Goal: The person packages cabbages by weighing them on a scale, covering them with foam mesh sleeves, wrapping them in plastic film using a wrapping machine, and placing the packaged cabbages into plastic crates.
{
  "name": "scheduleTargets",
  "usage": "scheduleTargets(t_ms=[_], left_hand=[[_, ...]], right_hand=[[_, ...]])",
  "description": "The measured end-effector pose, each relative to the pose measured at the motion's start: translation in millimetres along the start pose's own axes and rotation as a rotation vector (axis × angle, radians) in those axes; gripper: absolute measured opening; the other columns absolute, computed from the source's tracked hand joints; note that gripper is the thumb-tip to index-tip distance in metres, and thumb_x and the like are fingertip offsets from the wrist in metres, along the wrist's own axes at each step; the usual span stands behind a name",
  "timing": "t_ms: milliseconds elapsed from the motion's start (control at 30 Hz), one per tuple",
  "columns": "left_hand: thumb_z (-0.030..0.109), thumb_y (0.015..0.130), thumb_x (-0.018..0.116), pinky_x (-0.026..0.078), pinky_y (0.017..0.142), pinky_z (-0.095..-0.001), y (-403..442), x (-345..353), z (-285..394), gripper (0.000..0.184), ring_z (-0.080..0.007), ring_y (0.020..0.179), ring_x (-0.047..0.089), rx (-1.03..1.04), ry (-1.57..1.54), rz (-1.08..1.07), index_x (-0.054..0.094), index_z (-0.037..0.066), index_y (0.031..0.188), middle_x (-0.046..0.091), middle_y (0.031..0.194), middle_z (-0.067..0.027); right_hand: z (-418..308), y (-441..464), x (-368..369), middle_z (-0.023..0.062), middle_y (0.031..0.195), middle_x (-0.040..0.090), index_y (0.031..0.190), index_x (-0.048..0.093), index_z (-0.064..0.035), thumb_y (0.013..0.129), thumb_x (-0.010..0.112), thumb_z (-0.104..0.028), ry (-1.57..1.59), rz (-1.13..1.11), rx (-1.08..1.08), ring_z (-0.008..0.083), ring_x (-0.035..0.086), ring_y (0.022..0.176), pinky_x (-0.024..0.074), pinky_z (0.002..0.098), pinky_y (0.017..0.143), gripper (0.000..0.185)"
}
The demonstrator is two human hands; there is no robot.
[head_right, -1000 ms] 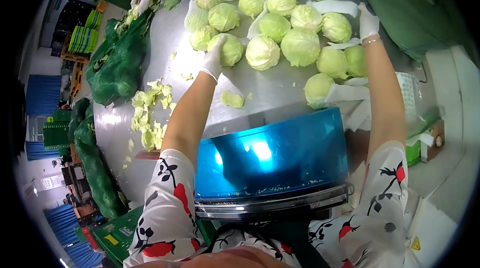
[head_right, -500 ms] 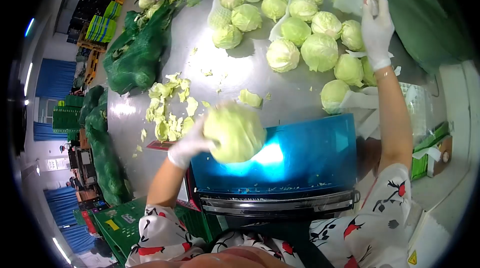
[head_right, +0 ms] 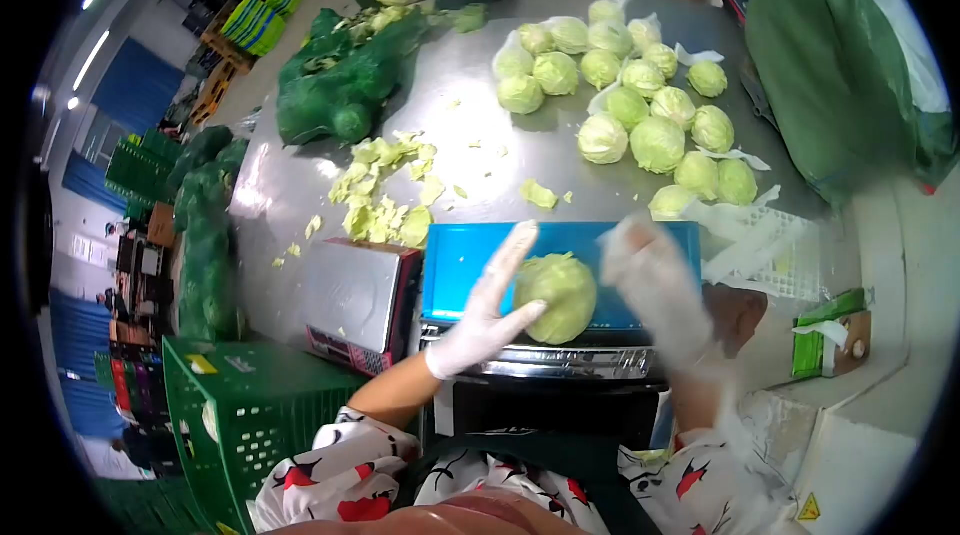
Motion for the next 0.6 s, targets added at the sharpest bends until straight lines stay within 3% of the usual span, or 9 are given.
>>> scheduleTargets(t_ms=[33,100,167,233,300,367,400,500,600], left_hand=[[0.021,0.091,0.063,0.017,0.119,-0.0427,-8.5,7.1,7.1,0.074,-0.0330,0.148,0.021,0.004,-0.126,0.034,0.026,0.001,0.153,0.024,0.159,-0.0199],[0.013,0.094,0.060,0.022,0.118,-0.0382,-25.9,21.7,19.1,0.065,-0.0265,0.147,0.025,0.031,-0.411,0.068,0.031,-0.002,0.150,0.029,0.158,-0.0169],[0.010,0.095,0.062,0.036,0.109,-0.0328,-53.6,42.1,6.5,0.046,-0.0196,0.132,0.045,-0.176,-0.902,0.228,0.050,-0.003,0.138,0.047,0.146,-0.0128],[0.009,0.094,0.065,0.047,0.092,-0.0251,-78.0,42.3,1.8,0.026,-0.0108,0.105,0.058,-0.289,-0.857,0.276,0.066,-0.003,0.118,0.064,0.121,-0.0058],[0.011,0.096,0.062,0.044,0.098,-0.0295,-100.2,42.8,-3.8,0.019,-0.0166,0.114,0.057,-0.412,-0.800,0.197,0.068,-0.003,0.106,0.060,0.130,-0.0106],[0.016,0.099,0.058,0.044,0.100,-0.0323,-117.4,39.8,-3.8,0.022,-0.0197,0.115,0.059,-0.446,-0.728,0.126,0.068,-0.002,0.107,0.058,0.134,-0.0122],[0.019,0.101,0.054,0.046,0.098,-0.0329,-118.4,39.8,-0.1,0.025,-0.0195,0.113,0.060,-0.373,-1.046,0.154,0.064,-0.001,0.113,0.060,0.131,-0.0110],[0.027,0.105,0.046,0.052,0.091,-0.0327,-128.3,26.3,-0.5,0.032,-0.0194,0.106,0.063,-0.386,-1.586,0.149,0.054,0.004,0.125,0.064,0.119,-0.0073],[0.033,0.104,0.048,0.053,0.072,-0.0277,-148.6,32.2,-5.6,0.029,-0.0136,0.078,0.062,-0.540,-1.653,-0.058,0.059,0.007,0.114,0.063,0.092,-0.0019]], right_hand=[[13.5,-11.8,28.8,0.0062,0.116,0.060,0.104,0.060,-0.0049,0.095,0.060,-0.009,-0.611,0.203,-0.027,0.0198,0.058,0.104,0.0474,0.0319,0.089,0.010],[33.0,-23.5,73.4,0.0109,0.114,0.060,0.100,0.063,-0.0043,0.090,0.065,-0.006,-0.994,0.275,-0.382,0.0225,0.057,0.107,0.0457,0.0327,0.093,0.010],[23.1,-46.1,119.4,0.0145,0.114,0.061,0.103,0.064,-0.0038,0.091,0.066,-0.009,-1.183,0.406,-0.521,0.0250,0.057,0.110,0.0448,0.0346,0.096,0.013],[33.6,-65.5,119.8,0.0143,0.111,0.063,0.102,0.064,-0.0036,0.092,0.065,-0.010,-1.281,0.518,-0.628,0.0252,0.059,0.106,0.0452,0.0351,0.096,0.012],[56.5,-80.8,63.4,0.0092,0.099,0.064,0.105,0.061,-0.0020,0.096,0.060,-0.010,-0.866,0.723,-0.327,0.0185,0.062,0.091,0.0487,0.0290,0.086,0.012],[72.1,-79.9,76.6,0.0078,0.101,0.064,0.108,0.059,-0.0006,0.099,0.055,-0.013,-0.039,0.597,-0.046,0.0154,0.063,0.086,0.0506,0.0275,0.082,0.015],[54.9,-83.6,115.3,0.0087,0.103,0.064,0.112,0.057,0.0020,0.102,0.050,-0.017,-0.785,0.378,-0.139,0.0158,0.065,0.086,0.0532,0.0295,0.080,0.023],[113.9,-112.6,65.9,0.0145,0.115,0.066,0.124,0.053,0.0059,0.103,0.043,-0.018,0.065,0.416,0.291,0.0238,0.067,0.099,0.0514,0.0301,0.092,0.033],[120.9,-125.3,121.9,0.0145,0.102,0.069,0.111,0.063,0.0061,0.090,0.063,-0.028,-0.455,-0.098,0.465,0.0222,0.067,0.093,0.0522,0.0316,0.087,0.040]])
Point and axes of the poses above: each hand's wrist, its own y-axis towards the middle knuckle, its own x-axis out of the palm, z = x × y, the point moved 8 cm from there along y, towards the middle knuckle
